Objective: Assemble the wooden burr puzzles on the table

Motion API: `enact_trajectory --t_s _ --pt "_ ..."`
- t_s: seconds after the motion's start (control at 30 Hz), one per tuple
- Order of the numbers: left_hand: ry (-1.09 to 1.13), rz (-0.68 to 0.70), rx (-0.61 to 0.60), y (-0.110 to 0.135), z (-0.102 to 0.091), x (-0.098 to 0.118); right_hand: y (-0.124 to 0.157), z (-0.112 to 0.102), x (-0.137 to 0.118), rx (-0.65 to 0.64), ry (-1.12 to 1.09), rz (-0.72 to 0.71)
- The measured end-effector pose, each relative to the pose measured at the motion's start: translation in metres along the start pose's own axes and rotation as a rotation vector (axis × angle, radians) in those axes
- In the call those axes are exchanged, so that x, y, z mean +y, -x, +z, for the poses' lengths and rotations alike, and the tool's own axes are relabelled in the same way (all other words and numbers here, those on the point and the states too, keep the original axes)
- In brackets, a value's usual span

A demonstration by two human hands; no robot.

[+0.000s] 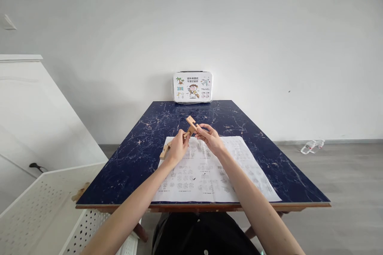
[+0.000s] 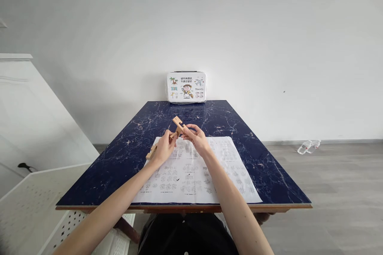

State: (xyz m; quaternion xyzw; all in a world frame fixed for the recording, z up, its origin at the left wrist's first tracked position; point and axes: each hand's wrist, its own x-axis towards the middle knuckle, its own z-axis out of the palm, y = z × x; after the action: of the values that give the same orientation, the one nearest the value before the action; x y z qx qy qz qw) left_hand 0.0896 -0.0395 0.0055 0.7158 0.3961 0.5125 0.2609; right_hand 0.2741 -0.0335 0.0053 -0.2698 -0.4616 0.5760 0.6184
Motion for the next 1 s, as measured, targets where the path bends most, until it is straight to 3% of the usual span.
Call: enact_trajectory --t_s 0.17,0.57,0.8,1.0 --pt "0.01 -0.025 0.008 -0.0004 0.0 -0.0026 0.0012 0.0027 0.0011 -0.015 0.001 0.025" --pt "-0.14 0.067 0.042 0.0017 -0.0016 -0.0043 0.0 0.0024 0.0061 0.033 -0.002 0.034" --pt "-0.103 0.049 0.091 0.0039 -0.0031 0.0006 0.0007 0.0004 0.0086 -0.008 -0.037 0.143" --pt "-0.359 0.125 0.027 0.0059 -0.0041 0.0014 0.0003 -0.0025 0.0088 0.001 -0.065 0.18"
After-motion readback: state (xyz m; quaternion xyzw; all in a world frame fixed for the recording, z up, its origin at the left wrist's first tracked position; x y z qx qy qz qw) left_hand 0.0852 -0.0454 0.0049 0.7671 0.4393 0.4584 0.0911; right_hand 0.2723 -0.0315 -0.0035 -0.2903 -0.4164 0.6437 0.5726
